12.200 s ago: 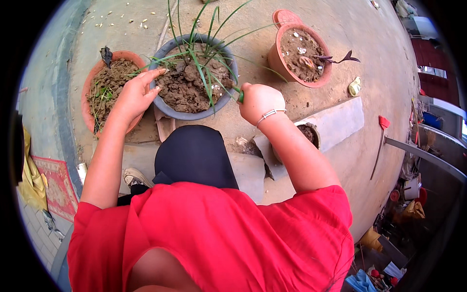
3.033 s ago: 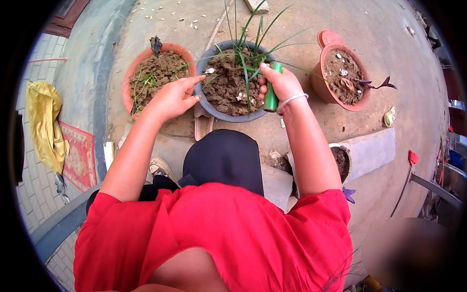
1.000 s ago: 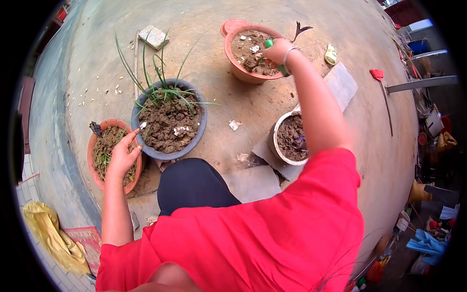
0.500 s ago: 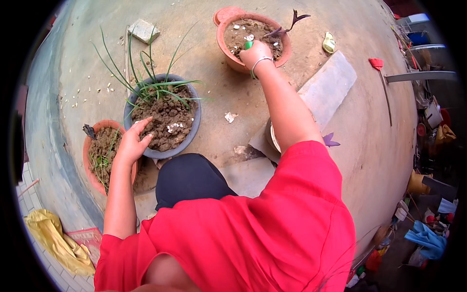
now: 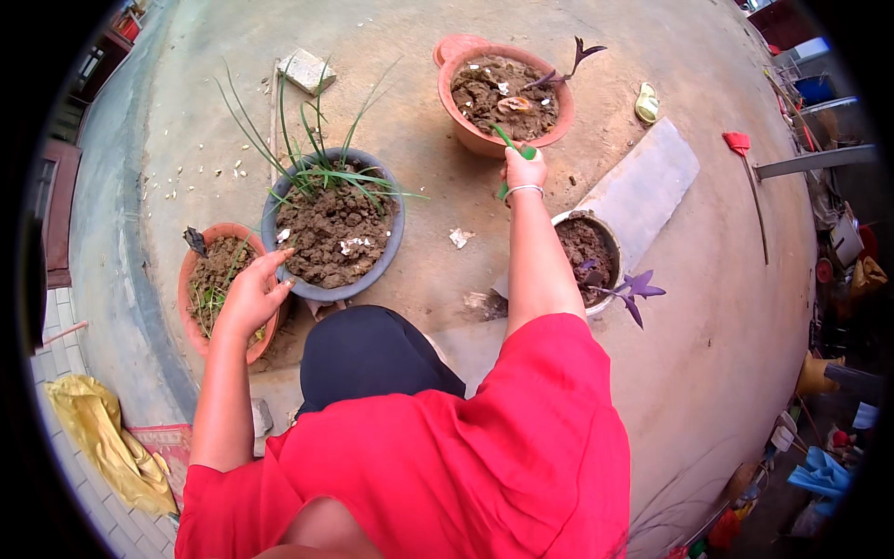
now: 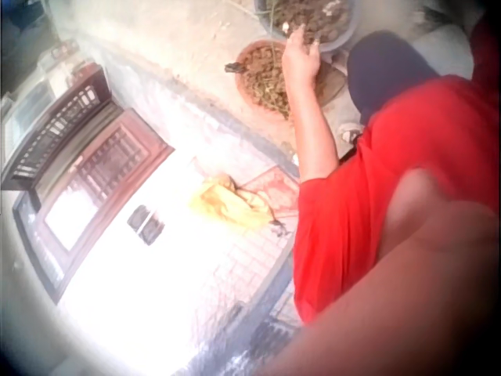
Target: The person uses a small green hand trowel to loosen soil and remove weeds from several potted plants. They work on multiple pots containing different plants, including one with purple leaves, and later rinse the trowel in a bucket of water.
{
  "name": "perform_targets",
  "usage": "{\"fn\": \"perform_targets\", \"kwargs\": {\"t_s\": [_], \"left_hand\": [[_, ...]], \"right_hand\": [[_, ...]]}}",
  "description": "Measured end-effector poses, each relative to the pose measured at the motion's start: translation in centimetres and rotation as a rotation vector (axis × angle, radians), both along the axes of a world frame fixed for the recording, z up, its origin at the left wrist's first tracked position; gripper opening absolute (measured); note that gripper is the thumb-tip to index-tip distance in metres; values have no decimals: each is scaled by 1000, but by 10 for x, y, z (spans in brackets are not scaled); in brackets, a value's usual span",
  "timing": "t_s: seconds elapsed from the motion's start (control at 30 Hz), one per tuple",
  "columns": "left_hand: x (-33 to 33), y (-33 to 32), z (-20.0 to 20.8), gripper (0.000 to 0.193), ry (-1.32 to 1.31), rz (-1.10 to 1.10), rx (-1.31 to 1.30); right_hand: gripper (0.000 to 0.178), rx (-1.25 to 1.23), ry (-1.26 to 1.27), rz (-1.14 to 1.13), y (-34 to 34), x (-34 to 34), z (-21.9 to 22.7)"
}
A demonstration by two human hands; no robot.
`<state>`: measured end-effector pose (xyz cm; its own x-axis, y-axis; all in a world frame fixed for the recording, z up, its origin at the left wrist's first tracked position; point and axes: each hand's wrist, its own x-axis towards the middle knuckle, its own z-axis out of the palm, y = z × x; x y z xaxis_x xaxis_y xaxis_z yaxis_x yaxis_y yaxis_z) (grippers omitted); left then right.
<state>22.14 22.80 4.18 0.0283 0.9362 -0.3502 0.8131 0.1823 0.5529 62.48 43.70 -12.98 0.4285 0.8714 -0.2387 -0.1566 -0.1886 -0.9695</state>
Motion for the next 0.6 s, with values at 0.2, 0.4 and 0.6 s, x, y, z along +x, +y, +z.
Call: {"fn": "perform_targets", "kwargs": {"t_s": [0.2,0.4,0.6], "left_hand": [[-5,-9,3,50,35,-6,2],[1,-8,1,49,14,4,-15],[-1,-6,1,50,10,7,13]], "right_hand": [[14,-61,400,-134,2,12,22],[15,-91,447,-135,5,24,39],[13,28,421,-117,7,15,57]]}}
